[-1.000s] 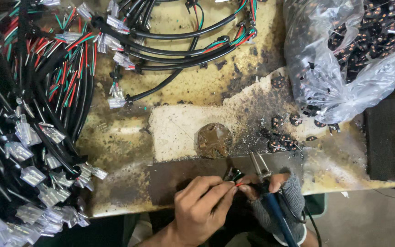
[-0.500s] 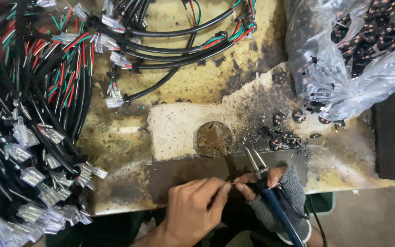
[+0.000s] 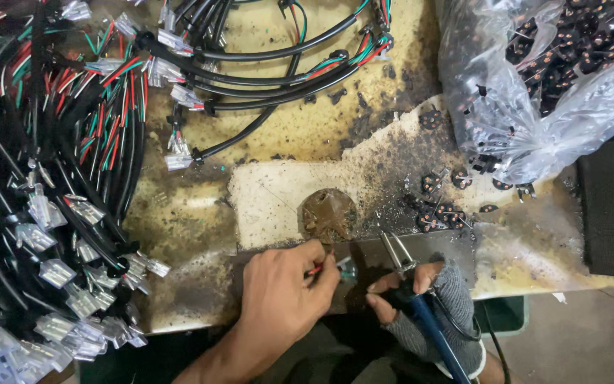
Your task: The person solders wire ends onto small terminal connectors at a workbench, holding a red wire against a connector with one hand while applying a soldering iron with the other, then sets finished assemblies aside and picks up the next wire and connector to repeat the process.
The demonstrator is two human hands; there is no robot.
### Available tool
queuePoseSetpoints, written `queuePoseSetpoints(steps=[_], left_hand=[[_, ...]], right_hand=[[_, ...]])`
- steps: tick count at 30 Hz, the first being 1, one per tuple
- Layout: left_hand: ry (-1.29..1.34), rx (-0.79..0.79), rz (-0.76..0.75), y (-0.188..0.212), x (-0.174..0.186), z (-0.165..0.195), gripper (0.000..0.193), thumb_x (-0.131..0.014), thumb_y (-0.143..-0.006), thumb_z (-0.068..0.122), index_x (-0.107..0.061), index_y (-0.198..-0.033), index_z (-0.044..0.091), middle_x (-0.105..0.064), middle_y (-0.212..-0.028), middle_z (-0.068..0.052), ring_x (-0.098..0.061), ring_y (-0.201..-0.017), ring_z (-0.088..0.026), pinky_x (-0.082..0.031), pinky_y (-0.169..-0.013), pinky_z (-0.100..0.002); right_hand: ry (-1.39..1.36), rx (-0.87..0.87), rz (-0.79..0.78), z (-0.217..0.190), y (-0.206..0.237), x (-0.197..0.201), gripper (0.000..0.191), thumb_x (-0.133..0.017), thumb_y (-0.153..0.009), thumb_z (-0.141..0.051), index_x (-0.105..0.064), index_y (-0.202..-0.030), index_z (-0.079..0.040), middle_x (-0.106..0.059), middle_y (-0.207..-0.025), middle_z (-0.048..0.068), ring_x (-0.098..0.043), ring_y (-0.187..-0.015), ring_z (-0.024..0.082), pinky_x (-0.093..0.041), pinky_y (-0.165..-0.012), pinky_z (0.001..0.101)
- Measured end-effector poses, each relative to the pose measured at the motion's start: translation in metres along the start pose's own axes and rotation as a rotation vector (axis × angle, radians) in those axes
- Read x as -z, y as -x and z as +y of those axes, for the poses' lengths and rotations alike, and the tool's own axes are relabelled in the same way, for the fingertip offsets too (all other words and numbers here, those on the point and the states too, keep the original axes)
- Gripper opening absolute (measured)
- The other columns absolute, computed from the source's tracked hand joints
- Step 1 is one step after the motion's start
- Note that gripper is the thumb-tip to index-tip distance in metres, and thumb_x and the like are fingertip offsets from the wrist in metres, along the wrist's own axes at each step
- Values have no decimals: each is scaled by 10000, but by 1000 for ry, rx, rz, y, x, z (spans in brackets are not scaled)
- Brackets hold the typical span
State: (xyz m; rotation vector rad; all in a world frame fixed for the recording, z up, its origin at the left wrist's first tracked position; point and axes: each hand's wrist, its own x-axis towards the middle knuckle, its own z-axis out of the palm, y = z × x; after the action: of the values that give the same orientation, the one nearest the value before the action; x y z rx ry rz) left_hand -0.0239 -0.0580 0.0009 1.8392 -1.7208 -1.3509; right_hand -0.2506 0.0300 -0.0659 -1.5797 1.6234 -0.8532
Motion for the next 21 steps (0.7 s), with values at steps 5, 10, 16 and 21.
queuePoseSetpoints(steps=[5,10,16,21], left_hand=[[187,-83,77,20,-17,-12,166,-740,-868,179,-681,-760,67,-687,-607,-109,-696,-508,-298,-494,-458,-392],[164,-255,278,37,-45,-26,96,-768,-869,90,-689,-827,55,-646,-640,-96,-651,-517,-263,-487,-474,-361],[-26,-562,421,39,-57,-37,94,-778,-885,50,-710,-935,7,-626,-700,-76,-639,-591,-243,-507,-539,-352],[-1,-612,437,40,-62,-36,171,-790,-871,37,-751,-1021,-35,-608,-666,-83,-613,-550,-233,-495,-515,-347]], right_hand=[[-626,-150,-71,7,2,-3,364,-791,-822,-34,-470,-993,-40,-708,-1009,165,-746,-909,242,-629,-794,338],[-1301,-976,7,10,-2,-5,254,-658,-950,-159,-535,-883,53,-697,-976,350,-748,-849,444,-629,-754,464],[190,102,59,-8,-12,-10,415,-900,-851,-315,-588,-960,-64,-781,-929,50,-751,-746,163,-571,-687,279],[-1292,-868,118,-13,-13,-13,373,-810,-774,-212,-527,-831,24,-766,-899,225,-715,-699,270,-611,-673,390]])
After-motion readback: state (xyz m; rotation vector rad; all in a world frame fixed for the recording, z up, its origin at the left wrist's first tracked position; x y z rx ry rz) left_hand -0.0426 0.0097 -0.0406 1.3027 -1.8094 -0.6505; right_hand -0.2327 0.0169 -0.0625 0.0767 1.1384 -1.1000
